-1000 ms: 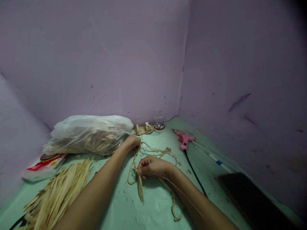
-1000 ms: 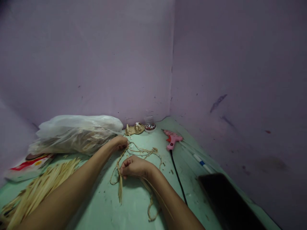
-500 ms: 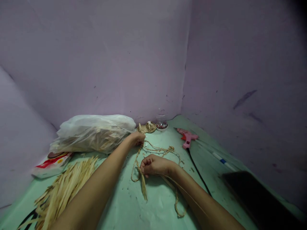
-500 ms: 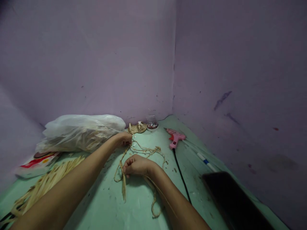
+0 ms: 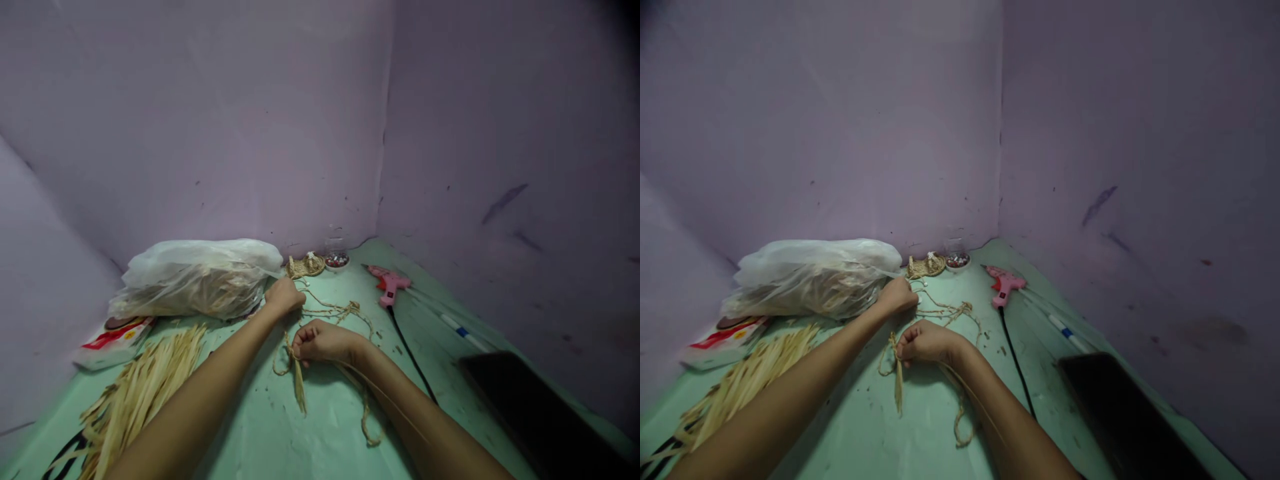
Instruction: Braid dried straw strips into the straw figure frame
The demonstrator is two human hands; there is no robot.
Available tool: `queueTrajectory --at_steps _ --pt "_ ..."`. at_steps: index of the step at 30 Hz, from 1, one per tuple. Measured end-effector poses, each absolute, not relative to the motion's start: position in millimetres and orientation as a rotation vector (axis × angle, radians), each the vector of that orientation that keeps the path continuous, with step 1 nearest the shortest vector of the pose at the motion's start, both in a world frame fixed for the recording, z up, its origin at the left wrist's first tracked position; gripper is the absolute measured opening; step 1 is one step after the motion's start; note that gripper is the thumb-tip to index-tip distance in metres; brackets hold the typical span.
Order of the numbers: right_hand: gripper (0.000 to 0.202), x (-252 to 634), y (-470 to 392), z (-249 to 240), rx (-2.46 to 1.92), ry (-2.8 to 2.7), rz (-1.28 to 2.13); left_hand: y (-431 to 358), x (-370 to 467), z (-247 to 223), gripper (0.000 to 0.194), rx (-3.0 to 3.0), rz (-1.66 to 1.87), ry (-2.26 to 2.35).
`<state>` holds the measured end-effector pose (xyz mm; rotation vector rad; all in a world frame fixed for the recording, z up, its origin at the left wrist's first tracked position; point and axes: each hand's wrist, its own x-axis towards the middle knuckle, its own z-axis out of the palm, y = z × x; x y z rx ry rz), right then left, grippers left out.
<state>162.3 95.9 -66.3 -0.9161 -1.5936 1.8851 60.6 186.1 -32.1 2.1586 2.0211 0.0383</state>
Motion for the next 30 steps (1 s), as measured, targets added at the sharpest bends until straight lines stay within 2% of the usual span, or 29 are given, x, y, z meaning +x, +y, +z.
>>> queueTrajectory --at_steps 11,16,21,24,27,30 --pt "0.008 162 96 -66 -0.94 -1.596 1.885 181 43 -46 0.015 2.122 0.259 1.932" --pt "0.01 162 94 -62 -0.931 -1.575 1.904 188 39 -61 0.015 2.05 0.454 1.897" --pt "0.009 161 95 -65 -0.937 -1.575 1.897 183 44 -55 0.016 2.02 0.737 1.87" --pt "0.007 161 96 -67 -0.938 -1.568 1.889 176 49 -47 0.016 1.791 0.886 1.674" --pt "0.003 166 95 -62 -0.874 -1.485 1.944 162 46 -37 0.022 1.522 0.85 1.522" --pt "0.011 178 92 -48 -0.735 -1.369 1.994 140 35 -26 0.025 1.267 0.808 1.391"
